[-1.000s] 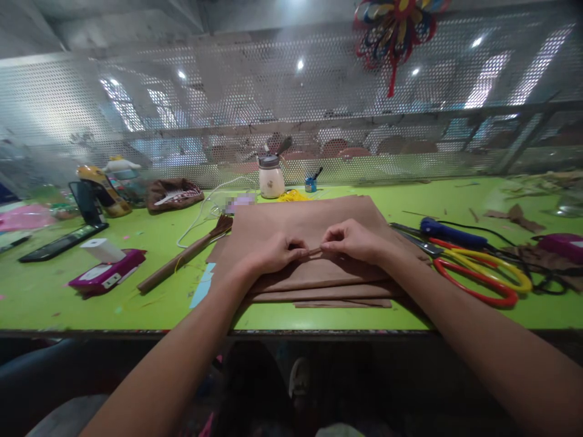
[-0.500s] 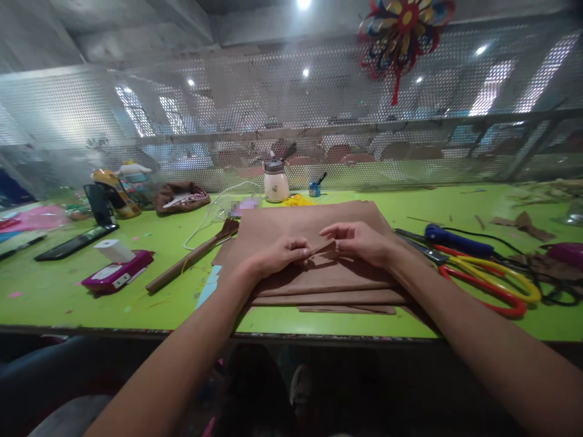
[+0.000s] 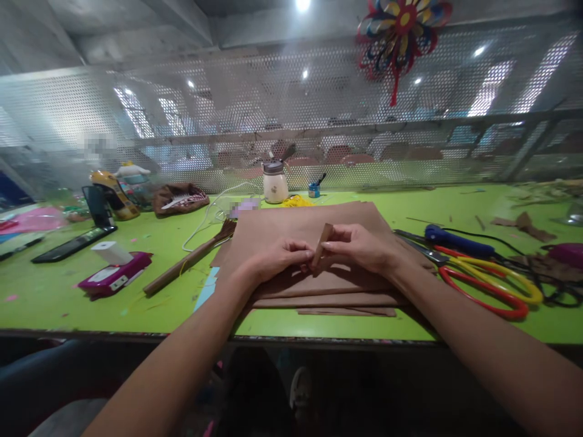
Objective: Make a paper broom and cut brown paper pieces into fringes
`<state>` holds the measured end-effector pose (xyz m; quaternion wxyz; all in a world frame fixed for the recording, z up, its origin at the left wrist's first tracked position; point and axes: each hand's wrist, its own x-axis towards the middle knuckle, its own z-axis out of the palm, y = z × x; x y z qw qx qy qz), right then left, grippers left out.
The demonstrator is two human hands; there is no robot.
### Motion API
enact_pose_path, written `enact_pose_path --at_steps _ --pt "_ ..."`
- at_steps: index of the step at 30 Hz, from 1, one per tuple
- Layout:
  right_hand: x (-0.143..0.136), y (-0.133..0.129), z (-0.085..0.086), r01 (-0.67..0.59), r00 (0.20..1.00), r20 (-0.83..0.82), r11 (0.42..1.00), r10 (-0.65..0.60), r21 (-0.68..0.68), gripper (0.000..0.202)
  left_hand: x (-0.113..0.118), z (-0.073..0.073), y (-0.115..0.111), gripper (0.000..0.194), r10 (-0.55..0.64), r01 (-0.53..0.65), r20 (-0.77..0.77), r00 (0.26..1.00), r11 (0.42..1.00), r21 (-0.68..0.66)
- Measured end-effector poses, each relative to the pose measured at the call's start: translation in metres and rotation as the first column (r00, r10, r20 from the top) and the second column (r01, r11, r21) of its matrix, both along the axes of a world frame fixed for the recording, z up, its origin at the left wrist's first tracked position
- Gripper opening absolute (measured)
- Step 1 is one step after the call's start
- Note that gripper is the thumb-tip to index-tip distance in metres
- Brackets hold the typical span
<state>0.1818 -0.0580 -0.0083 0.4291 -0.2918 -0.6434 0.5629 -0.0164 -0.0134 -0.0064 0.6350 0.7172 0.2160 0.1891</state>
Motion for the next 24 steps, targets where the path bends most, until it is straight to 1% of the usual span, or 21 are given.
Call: enact_pose_path --at_steps 2,4,6,8,9,11,12,14,16,18,19,21,24 --pt "0.001 0.001 0.0 0.034 0.999 0.027 0.999 -0.035 0.014 0.019 0.001 -0.003 0.004 0.023 0.102 -0.101 0.042 0.994 0.994 -0.034" --pt "0.001 0.001 0.001 0.051 0.991 0.117 0.996 -0.059 0.069 0.017 0.003 -0.004 0.006 0.03 0.175 -0.17 0.096 0.98 0.984 -0.057" --pt "0.0 0.0 0.003 0.052 0.958 0.267 0.983 -0.099 0.176 0.016 0.006 -0.005 0.007 0.039 0.18 -0.178 0.132 0.975 0.984 -0.033" --pt "-0.002 -0.001 0.006 0.01 0.898 0.417 0.956 -0.138 0.294 0.018 0.008 -0.006 0.007 0.046 0.16 -0.165 0.142 0.977 0.986 0.028" --pt "-0.002 -0.001 0.007 -0.02 0.865 0.479 0.942 -0.152 0.336 0.02 0.009 -0.007 0.007 0.046 0.155 -0.165 0.131 0.979 0.983 0.075" --pt "-0.004 -0.002 0.008 -0.061 0.8 0.575 0.929 -0.173 0.364 0.024 0.01 -0.008 0.006 0.038 0.18 -0.194 0.081 0.98 0.957 0.215" --pt "-0.004 -0.002 0.008 -0.061 0.77 0.61 0.931 -0.186 0.361 0.025 0.01 -0.008 0.006 0.033 0.215 -0.22 0.051 0.975 0.93 0.295" --pt "-0.004 0.0 0.006 -0.015 0.718 0.656 0.937 -0.233 0.349 0.027 0.01 -0.007 0.005 0.024 0.302 -0.27 -0.012 0.953 0.869 0.414" --pt "-0.003 0.002 0.003 0.026 0.679 0.68 0.936 -0.275 0.352 0.028 0.009 -0.005 0.004 0.02 0.376 -0.313 -0.063 0.925 0.844 0.435" --pt "-0.001 0.005 0.0 0.045 0.667 0.679 0.926 -0.307 0.375 0.027 0.008 -0.004 0.004 0.02 0.413 -0.333 -0.116 0.903 0.846 0.416" --pt "0.0 0.007 -0.001 0.051 0.668 0.671 0.92 -0.32 0.388 0.027 0.007 -0.003 0.004 0.02 0.419 -0.329 -0.144 0.897 0.847 0.419" --pt "0.002 0.009 -0.003 0.059 0.672 0.66 0.913 -0.335 0.404 0.026 0.004 -0.002 0.006 0.021 0.409 -0.28 -0.193 0.892 0.835 0.473" --pt "0.005 0.011 -0.005 0.041 0.655 0.672 0.905 -0.345 0.424 0.024 0.002 -0.002 0.011 0.021 0.347 -0.136 -0.255 0.902 0.792 0.595"
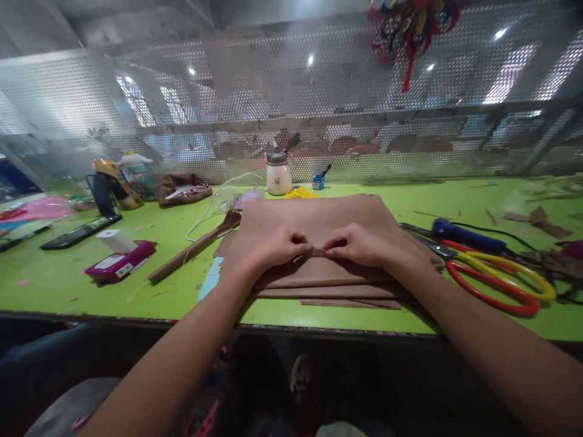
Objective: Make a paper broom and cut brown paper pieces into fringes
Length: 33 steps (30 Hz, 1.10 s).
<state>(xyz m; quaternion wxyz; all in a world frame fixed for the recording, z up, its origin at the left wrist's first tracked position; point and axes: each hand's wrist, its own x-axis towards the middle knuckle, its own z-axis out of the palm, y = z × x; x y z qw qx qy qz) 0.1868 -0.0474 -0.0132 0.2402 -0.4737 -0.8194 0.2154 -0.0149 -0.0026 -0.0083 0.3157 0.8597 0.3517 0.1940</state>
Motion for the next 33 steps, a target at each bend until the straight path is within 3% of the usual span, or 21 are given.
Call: enact_pose_path --at_steps 4,12,18,25,33 --pt "0.002 0.003 -0.003 -0.038 0.999 0.031 0.999 0.037 0.019 0.022 0.001 -0.003 0.004 0.023 -0.087 0.094 -0.085 0.993 0.991 0.092" --pt "0.002 0.006 -0.007 -0.074 0.994 0.085 0.994 0.067 0.086 0.021 0.008 -0.013 0.005 0.023 -0.118 0.135 -0.09 0.989 0.967 0.216" --pt "-0.004 -0.002 0.0 -0.047 0.97 0.242 0.986 0.008 0.159 0.024 0.009 -0.011 -0.001 0.021 -0.133 0.161 -0.118 0.984 0.951 0.264" --pt "-0.01 -0.001 0.0 -0.108 0.931 0.364 0.963 0.012 0.247 0.024 0.012 -0.009 -0.006 0.021 -0.119 0.192 -0.214 0.97 0.913 0.36" --pt "0.001 -0.004 0.004 -0.085 0.905 0.426 0.975 -0.011 0.205 0.023 0.007 -0.006 -0.008 0.021 -0.146 0.251 -0.273 0.951 0.88 0.403"
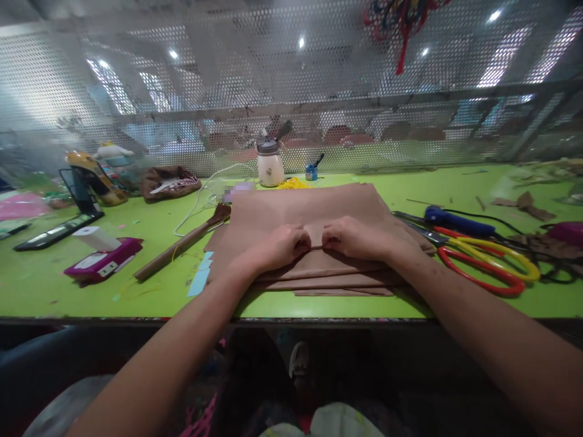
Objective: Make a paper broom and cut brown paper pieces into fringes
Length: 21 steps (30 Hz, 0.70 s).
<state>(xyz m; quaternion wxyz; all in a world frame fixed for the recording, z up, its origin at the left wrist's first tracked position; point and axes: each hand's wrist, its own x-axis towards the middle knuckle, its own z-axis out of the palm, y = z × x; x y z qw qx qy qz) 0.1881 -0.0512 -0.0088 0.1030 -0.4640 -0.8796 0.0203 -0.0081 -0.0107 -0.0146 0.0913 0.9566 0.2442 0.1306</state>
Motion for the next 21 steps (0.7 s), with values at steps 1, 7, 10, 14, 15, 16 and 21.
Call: enact_pose_path --at_steps 1,7,10,14,15,16,21 --pt "0.003 0.0 0.0 -0.005 1.0 -0.006 1.0 0.005 -0.012 0.022 -0.001 0.0 0.0 0.02 0.0 0.0 -0.007 1.0 1.0 0.0" --pt "0.011 0.002 0.0 -0.036 0.999 0.012 0.999 0.037 -0.04 0.021 -0.004 0.006 -0.001 0.018 -0.003 0.003 -0.04 0.999 1.0 0.011" --pt "0.011 0.001 -0.002 -0.023 1.0 0.007 0.999 0.023 -0.039 0.018 -0.004 0.009 -0.004 0.018 -0.034 0.037 -0.056 0.998 0.998 0.055" --pt "0.009 -0.003 -0.007 0.052 0.999 -0.007 0.998 -0.052 -0.025 0.014 -0.004 0.01 -0.007 0.015 -0.046 0.049 -0.034 0.998 0.997 0.067" --pt "0.008 -0.005 -0.008 0.066 0.998 0.004 0.998 -0.066 -0.014 0.014 -0.004 0.01 -0.008 0.014 -0.045 0.046 -0.02 0.999 0.998 0.05" --pt "0.007 -0.006 -0.008 0.076 0.997 0.022 0.997 -0.076 0.003 0.014 -0.003 0.01 -0.007 0.012 -0.04 0.04 -0.006 0.999 0.999 0.023" --pt "-0.001 -0.01 -0.004 0.04 0.988 0.142 0.99 -0.059 0.132 0.016 -0.002 0.013 -0.002 0.026 0.093 -0.073 0.075 0.993 0.97 -0.232"
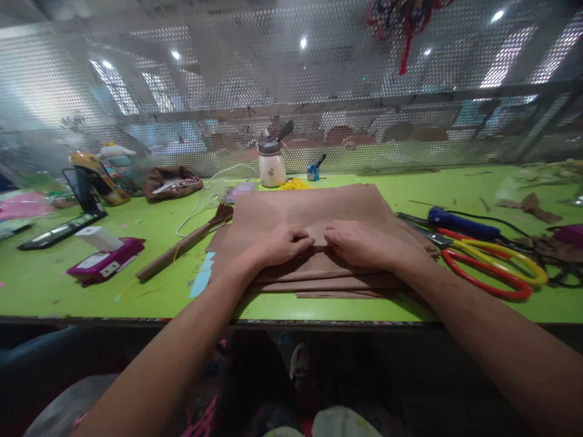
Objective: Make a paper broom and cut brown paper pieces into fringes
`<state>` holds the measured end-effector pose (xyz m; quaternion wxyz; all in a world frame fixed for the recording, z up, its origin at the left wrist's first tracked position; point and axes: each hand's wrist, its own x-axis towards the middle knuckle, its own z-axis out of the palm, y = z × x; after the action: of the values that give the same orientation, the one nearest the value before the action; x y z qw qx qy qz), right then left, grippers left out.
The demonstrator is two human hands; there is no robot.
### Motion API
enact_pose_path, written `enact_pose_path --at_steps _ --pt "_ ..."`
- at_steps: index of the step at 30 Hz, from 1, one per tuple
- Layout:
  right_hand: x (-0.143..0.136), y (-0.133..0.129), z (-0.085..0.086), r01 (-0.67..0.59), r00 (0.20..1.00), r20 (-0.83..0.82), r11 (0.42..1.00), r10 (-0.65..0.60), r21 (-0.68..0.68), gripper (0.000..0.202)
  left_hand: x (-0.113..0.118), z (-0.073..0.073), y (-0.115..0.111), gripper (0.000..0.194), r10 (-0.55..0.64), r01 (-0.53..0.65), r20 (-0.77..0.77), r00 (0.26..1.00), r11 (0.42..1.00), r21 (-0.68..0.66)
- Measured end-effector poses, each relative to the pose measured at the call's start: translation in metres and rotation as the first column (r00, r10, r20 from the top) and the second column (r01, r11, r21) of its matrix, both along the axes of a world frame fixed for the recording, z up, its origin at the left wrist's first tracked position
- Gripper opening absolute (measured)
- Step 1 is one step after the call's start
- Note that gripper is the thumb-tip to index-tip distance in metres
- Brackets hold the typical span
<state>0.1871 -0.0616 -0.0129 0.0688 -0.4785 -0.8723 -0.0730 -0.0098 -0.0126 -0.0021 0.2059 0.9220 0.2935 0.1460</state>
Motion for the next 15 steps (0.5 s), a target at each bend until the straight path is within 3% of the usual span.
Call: enact_pose_path --at_steps 3,7,15 --pt "-0.0048 0.0 0.0034 0.019 1.0 0.008 0.998 -0.019 0.067 0.012 -0.0009 0.0035 0.0015 0.043 0.067 -0.055 0.065 0.996 0.983 -0.178" --pt "-0.0104 0.0002 0.0045 0.067 0.997 -0.043 0.99 -0.062 0.122 0.008 -0.0034 0.0057 -0.001 0.043 0.07 -0.008 0.142 0.987 0.918 -0.396" --pt "-0.0084 0.0062 -0.0005 0.026 0.98 -0.197 0.976 0.018 0.218 0.009 -0.0058 0.003 -0.0001 0.029 0.051 0.037 0.184 0.982 0.895 -0.445"
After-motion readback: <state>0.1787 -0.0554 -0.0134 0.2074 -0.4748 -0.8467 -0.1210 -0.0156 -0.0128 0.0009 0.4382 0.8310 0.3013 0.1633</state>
